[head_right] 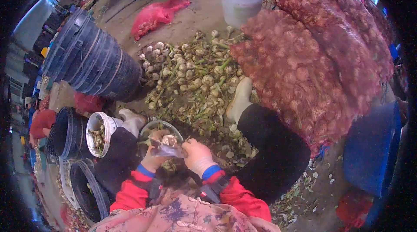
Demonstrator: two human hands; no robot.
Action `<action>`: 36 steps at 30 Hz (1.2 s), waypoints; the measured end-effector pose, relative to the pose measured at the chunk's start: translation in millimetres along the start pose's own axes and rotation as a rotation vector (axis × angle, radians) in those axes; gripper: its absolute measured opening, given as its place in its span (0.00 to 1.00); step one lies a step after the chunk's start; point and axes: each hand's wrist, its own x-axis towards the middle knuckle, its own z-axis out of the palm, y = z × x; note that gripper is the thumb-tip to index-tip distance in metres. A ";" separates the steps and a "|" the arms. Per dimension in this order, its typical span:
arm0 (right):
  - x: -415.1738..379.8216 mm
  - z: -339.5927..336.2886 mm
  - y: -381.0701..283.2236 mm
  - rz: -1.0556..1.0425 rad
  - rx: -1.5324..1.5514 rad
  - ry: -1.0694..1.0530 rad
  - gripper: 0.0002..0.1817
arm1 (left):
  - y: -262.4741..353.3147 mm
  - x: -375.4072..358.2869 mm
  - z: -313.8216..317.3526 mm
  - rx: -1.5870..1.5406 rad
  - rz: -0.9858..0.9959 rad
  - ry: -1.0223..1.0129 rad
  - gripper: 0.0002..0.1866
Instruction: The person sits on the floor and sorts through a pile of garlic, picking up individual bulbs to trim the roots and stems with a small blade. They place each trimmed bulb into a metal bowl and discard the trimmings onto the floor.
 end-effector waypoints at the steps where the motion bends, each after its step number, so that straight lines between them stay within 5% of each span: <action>1: -0.2 -0.8 -2.9 -0.001 0.000 0.000 0.12 | 2.1 -0.8 0.4 0.207 0.036 0.021 0.35; 2: -0.2 -1.6 -5.2 0.008 -0.030 -0.020 0.12 | -3.6 0.0 -3.2 0.359 0.143 0.004 0.31; 6: 0.1 3.9 -3.0 0.018 -0.115 -0.074 0.12 | -16.6 -5.3 -2.4 0.398 0.057 0.005 0.28; 11: 0.5 15.3 7.9 -0.038 -0.109 -0.037 0.10 | 0.8 -15.9 11.0 0.065 -0.053 0.038 0.30; 12: 0.7 15.6 9.3 -0.047 -0.108 -0.020 0.10 | -6.7 -17.3 11.4 -0.327 -0.218 0.040 0.33; 13: 0.8 16.5 11.8 -0.050 -0.106 -0.020 0.10 | -13.1 -18.8 10.8 -0.325 -0.217 0.043 0.33; 15: -0.4 20.3 17.8 -0.012 -0.080 -0.021 0.10 | -25.6 -22.8 9.3 -0.078 0.138 0.003 0.38; 16: -1.2 24.5 21.4 -0.012 -0.077 -0.025 0.10 | -4.4 -27.0 16.7 -0.295 -0.030 0.017 0.41; 19: 3.5 30.7 38.1 0.010 -0.022 -0.030 0.13 | -17.8 -25.6 19.7 -0.087 0.007 0.095 0.44; 21: 1.5 33.6 51.4 0.250 0.123 -0.012 0.15 | -17.5 -22.4 26.3 -0.219 0.067 0.113 0.41; 23: 10.1 35.0 114.5 0.577 0.097 -0.079 0.17 | 28.4 -23.2 13.0 0.030 0.099 0.175 0.39; 25: 26.7 15.3 87.4 0.621 0.291 0.068 0.16 | 39.4 -15.0 -7.7 -0.047 0.077 0.254 0.39; 27: 36.4 24.1 82.8 0.554 0.304 0.191 0.16 | 20.9 -2.0 -31.4 -0.179 0.010 0.203 0.41; 28: 30.3 20.1 65.6 0.408 0.332 0.264 0.16 | 23.8 0.9 -34.6 0.076 0.120 0.241 0.43; 31: 16.6 17.2 33.8 0.031 0.283 0.388 0.16 | 26.2 1.8 -27.9 -0.494 -0.090 0.273 0.36; 33: 12.7 15.4 16.7 -0.124 0.330 0.366 0.16 | -4.0 1.7 -22.9 -0.888 -0.036 0.244 0.27; 36: 15.9 11.5 3.0 -0.139 0.302 0.322 0.14 | 13.3 -1.3 -6.5 -1.077 -0.129 0.247 0.28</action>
